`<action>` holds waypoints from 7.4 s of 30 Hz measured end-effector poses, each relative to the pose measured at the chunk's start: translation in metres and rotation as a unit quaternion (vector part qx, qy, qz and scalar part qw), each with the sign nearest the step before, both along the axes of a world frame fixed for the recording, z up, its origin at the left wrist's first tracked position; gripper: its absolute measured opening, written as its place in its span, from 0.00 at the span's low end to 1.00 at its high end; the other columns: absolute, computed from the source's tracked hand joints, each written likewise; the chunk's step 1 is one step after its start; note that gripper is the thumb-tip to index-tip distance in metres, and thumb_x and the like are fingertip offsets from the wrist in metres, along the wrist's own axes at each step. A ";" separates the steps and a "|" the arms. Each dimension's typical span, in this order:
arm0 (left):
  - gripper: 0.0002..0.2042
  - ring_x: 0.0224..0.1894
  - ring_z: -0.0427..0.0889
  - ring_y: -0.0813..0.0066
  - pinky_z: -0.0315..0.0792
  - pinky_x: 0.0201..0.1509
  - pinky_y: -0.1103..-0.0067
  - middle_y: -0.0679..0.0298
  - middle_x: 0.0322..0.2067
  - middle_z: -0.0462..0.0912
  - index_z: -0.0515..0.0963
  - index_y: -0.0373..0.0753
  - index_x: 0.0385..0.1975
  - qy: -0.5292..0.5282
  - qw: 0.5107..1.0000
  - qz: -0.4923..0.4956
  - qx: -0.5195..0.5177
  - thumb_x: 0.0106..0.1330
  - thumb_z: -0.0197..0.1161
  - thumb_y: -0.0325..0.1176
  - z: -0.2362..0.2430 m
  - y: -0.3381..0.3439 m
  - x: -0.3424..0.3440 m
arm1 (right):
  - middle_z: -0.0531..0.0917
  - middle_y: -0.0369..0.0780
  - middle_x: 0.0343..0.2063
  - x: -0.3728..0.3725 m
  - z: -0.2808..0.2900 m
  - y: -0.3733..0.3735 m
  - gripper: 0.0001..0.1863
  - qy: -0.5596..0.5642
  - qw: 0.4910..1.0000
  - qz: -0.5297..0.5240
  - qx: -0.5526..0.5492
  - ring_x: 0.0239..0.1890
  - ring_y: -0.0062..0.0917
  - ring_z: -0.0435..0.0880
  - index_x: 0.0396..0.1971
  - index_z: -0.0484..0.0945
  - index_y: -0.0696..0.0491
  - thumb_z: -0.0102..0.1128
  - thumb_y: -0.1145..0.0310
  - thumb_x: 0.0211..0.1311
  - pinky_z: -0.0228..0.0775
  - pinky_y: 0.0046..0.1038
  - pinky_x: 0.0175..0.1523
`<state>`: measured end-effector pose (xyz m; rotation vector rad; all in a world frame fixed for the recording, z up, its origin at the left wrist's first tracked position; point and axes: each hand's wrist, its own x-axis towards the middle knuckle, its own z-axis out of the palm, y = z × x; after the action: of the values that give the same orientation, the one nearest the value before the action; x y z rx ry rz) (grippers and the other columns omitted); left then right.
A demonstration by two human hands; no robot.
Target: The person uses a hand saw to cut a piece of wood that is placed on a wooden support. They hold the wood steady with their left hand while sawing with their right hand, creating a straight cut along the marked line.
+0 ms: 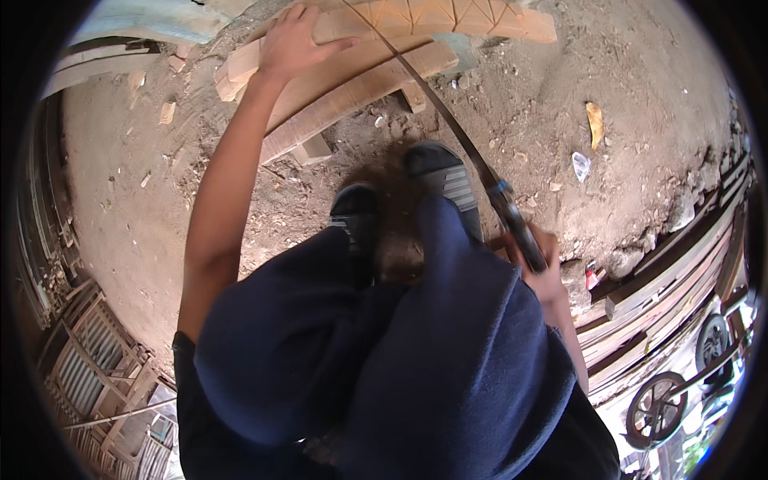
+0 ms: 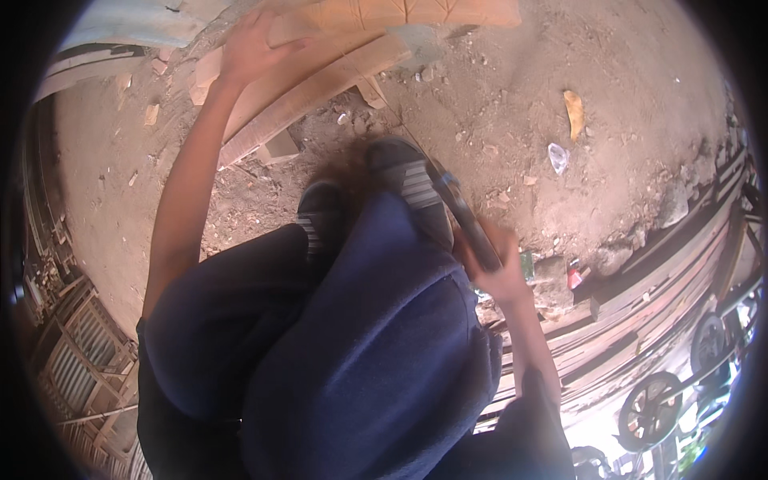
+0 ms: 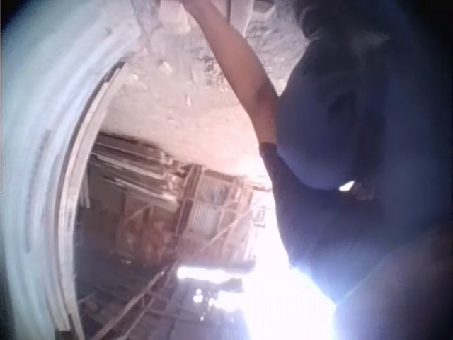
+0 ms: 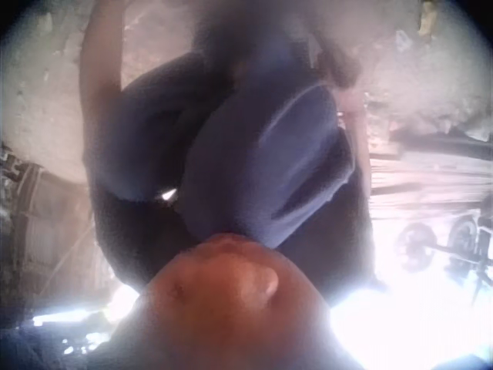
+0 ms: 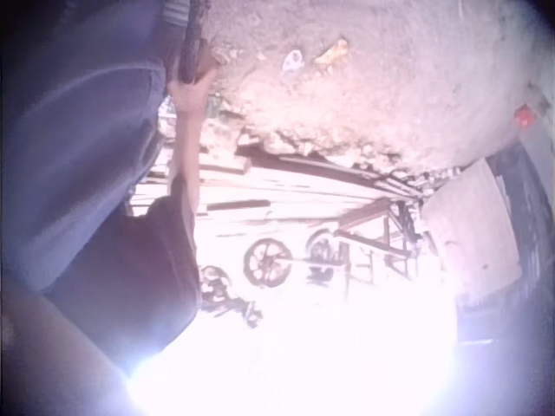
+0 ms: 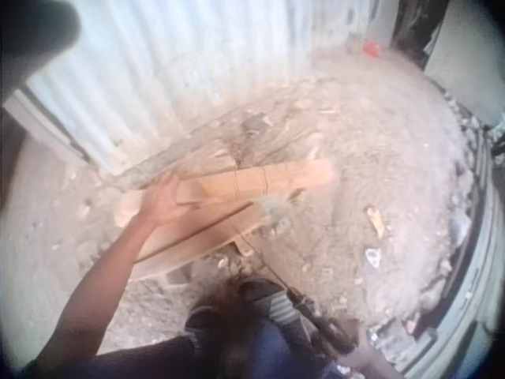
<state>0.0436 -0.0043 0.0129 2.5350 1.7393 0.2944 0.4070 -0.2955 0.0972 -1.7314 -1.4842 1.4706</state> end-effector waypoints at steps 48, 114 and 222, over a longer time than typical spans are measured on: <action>0.38 0.58 0.71 0.48 0.69 0.59 0.60 0.46 0.50 0.75 0.72 0.33 0.46 -0.016 0.998 -0.055 -0.006 0.43 0.74 0.58 0.006 0.011 -0.005 | 0.78 0.41 0.17 0.008 0.010 -0.001 0.06 -0.059 0.998 -0.021 -0.008 0.17 0.21 0.76 0.32 0.80 0.63 0.59 0.76 0.58 0.64 0.25 0.23; 0.37 0.48 0.76 0.49 0.70 0.55 0.65 0.45 0.41 0.78 0.76 0.27 0.39 -0.028 0.984 -0.170 0.045 0.44 0.71 0.60 0.002 0.027 -0.025 | 0.73 0.34 0.14 -0.099 0.004 0.106 0.10 0.010 0.997 -0.028 0.068 0.18 0.12 0.68 0.26 0.75 0.60 0.59 0.71 0.65 0.59 0.22 0.22; 0.32 0.40 0.77 0.47 0.72 0.44 0.61 0.47 0.34 0.77 0.74 0.30 0.35 -0.003 0.988 -0.152 0.022 0.41 0.73 0.54 0.003 0.030 -0.022 | 0.74 0.34 0.16 -0.147 -0.016 0.137 0.07 0.081 0.977 -0.050 0.191 0.20 0.12 0.70 0.32 0.78 0.60 0.60 0.71 0.63 0.63 0.24 0.25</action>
<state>0.0214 0.0257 0.0162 2.7740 1.3298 0.3256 0.2602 -0.1588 0.0817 -1.3997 -1.4569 1.1528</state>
